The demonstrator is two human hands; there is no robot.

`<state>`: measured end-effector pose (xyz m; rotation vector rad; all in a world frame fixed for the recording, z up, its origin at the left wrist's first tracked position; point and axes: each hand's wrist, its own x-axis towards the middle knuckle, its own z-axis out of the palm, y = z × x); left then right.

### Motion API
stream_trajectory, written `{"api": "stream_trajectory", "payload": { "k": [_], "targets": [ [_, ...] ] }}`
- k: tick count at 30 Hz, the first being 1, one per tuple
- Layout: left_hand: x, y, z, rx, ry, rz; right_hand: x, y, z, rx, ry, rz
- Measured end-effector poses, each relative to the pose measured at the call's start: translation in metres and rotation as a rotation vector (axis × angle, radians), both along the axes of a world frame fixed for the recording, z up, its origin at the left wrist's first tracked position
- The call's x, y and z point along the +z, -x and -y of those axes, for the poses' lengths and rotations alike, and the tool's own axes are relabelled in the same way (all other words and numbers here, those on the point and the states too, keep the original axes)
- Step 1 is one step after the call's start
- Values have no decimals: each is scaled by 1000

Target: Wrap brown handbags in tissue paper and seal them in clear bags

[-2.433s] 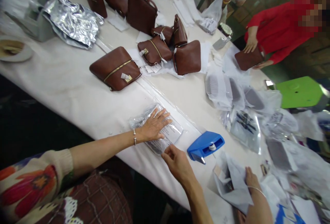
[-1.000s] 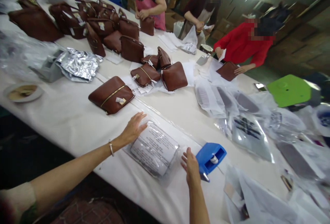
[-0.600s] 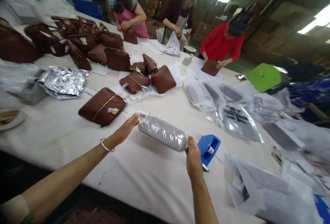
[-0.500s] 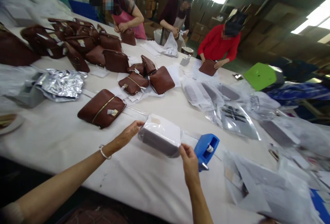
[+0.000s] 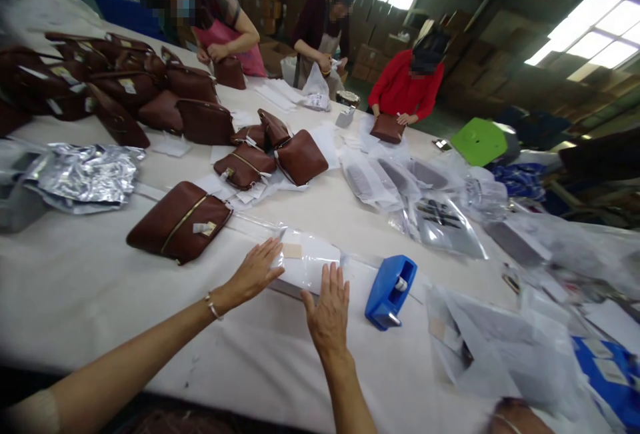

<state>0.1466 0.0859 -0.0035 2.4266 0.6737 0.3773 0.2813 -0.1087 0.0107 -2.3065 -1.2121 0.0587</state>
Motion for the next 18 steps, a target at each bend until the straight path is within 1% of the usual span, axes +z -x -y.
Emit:
{"api": "stream_trajectory", "payload": {
  "k": [1,3,5,7,10,12,15,18],
  "targets": [
    [-5,-5,-3,41,102,17,1,2,-7,-26,-8,-58],
    [-14,-11,-11,113,255,62,7,2,-22,-154,-44,-319],
    [-17,-16,-21,155,312,79,17,-1,-41,-320,-55,-642],
    [-15,-20,-28,170,342,70,26,-7,-63,-420,-16,-904],
    [-9,-25,-36,187,424,44,35,-15,-89,-447,39,-1140],
    [-8,-28,-39,194,490,26,39,-19,-98,-471,46,-1268],
    [-8,-30,-42,201,580,4,45,-22,-102,-497,55,-1396],
    [-8,-30,-43,200,651,-12,48,-24,-102,-517,57,-1475]
  ]
}}
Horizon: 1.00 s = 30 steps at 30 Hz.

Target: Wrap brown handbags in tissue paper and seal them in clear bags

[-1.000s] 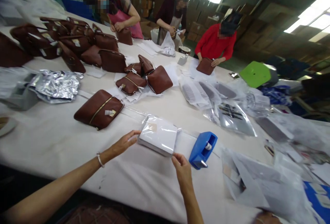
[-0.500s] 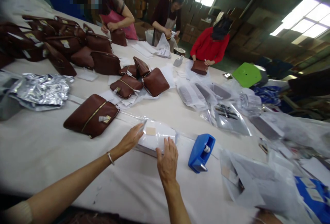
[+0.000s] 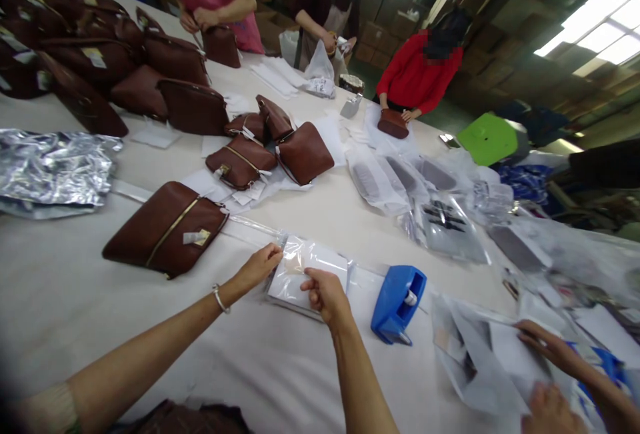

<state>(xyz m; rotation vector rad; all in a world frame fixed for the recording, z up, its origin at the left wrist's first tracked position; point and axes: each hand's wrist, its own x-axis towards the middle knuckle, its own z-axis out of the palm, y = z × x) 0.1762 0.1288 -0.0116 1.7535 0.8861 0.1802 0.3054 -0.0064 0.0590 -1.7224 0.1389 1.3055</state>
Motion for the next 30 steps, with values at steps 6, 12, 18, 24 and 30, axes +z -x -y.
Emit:
{"api": "stream_trajectory", "payload": {
  "k": [6,12,18,24,30],
  "targets": [
    [-3,-4,-1,-9,58,-25,2,-1,-3,-18,11,-93],
    [-3,-7,-4,-54,1,-34,1,3,0,35,8,-71],
    [9,-2,1,-72,-198,-25,-9,0,10,51,55,286],
    [-5,-3,18,-335,-833,41,-44,10,17,524,95,1368],
    [-48,-2,23,-498,-786,72,-60,9,19,686,179,1297]
  ]
}}
